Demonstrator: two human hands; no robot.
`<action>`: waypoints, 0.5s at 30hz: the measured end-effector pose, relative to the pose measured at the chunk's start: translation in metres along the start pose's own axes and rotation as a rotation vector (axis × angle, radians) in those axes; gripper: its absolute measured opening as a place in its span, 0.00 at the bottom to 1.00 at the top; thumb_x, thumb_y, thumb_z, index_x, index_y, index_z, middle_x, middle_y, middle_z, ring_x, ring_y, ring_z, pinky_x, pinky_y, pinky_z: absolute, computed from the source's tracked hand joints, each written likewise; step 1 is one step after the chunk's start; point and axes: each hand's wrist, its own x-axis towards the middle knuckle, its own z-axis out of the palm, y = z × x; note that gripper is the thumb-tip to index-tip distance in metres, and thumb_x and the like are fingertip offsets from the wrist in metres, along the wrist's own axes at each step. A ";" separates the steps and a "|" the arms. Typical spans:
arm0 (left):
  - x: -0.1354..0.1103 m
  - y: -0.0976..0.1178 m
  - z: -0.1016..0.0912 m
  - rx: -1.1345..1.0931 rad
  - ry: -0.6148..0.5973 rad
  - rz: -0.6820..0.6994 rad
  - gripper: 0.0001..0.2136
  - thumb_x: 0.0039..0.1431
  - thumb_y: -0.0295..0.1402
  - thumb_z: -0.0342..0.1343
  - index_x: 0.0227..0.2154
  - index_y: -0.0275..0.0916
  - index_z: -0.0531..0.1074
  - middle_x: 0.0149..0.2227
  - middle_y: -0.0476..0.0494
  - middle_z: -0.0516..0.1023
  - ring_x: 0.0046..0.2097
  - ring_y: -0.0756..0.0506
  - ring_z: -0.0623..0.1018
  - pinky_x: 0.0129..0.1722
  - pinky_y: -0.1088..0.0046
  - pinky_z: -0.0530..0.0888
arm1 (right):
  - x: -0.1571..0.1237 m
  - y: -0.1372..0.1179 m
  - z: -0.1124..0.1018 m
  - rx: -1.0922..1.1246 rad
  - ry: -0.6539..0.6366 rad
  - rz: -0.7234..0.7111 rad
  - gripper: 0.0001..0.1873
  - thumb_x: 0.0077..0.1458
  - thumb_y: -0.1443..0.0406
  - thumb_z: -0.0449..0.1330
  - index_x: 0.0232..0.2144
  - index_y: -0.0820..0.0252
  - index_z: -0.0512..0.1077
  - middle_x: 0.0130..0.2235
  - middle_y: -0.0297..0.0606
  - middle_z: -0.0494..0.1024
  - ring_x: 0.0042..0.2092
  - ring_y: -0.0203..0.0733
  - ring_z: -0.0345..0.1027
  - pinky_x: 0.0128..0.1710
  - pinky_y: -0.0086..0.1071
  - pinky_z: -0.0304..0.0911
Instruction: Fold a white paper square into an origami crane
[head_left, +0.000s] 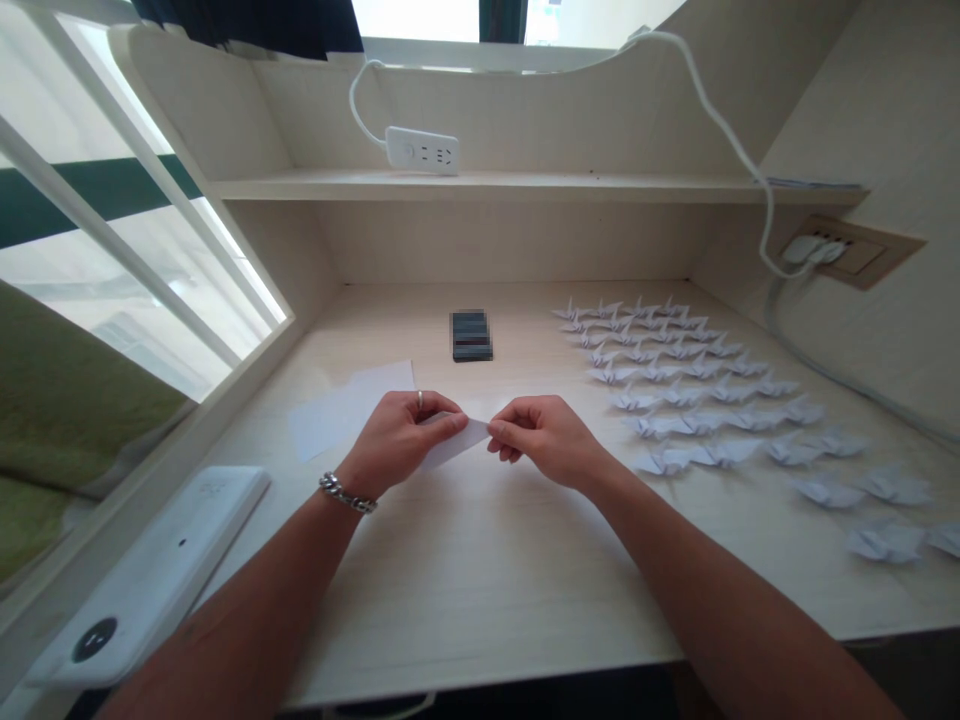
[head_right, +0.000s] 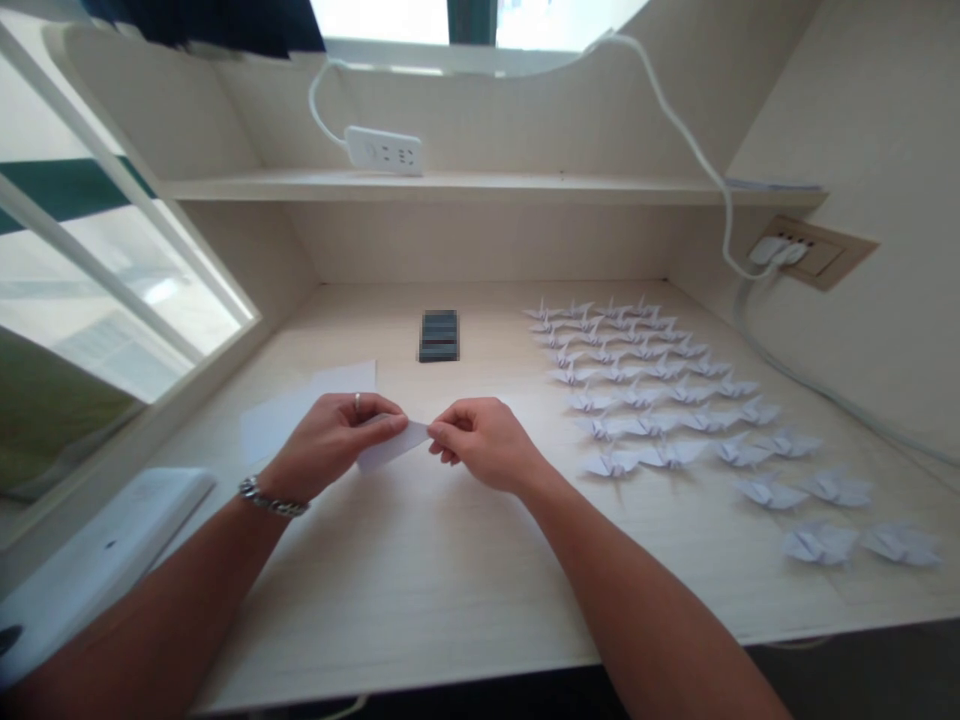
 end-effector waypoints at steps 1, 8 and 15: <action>0.000 0.000 -0.001 -0.011 0.006 -0.007 0.12 0.50 0.41 0.59 0.26 0.36 0.79 0.27 0.45 0.80 0.29 0.47 0.75 0.27 0.75 0.67 | 0.000 0.000 -0.001 0.016 0.001 -0.001 0.11 0.52 0.60 0.62 0.27 0.64 0.74 0.26 0.39 0.79 0.26 0.35 0.70 0.27 0.29 0.66; 0.001 -0.004 -0.006 -0.077 0.061 -0.040 0.12 0.49 0.41 0.61 0.27 0.36 0.79 0.26 0.46 0.79 0.27 0.48 0.73 0.25 0.75 0.66 | 0.001 -0.001 -0.009 0.100 0.042 0.022 0.12 0.51 0.59 0.63 0.27 0.64 0.74 0.27 0.40 0.79 0.26 0.34 0.70 0.28 0.29 0.67; 0.000 -0.001 -0.003 -0.040 0.017 -0.024 0.11 0.49 0.40 0.60 0.26 0.36 0.79 0.27 0.44 0.80 0.29 0.46 0.75 0.27 0.74 0.67 | 0.002 0.003 0.000 0.045 0.008 0.004 0.14 0.53 0.57 0.60 0.26 0.63 0.72 0.27 0.40 0.79 0.26 0.34 0.69 0.28 0.29 0.66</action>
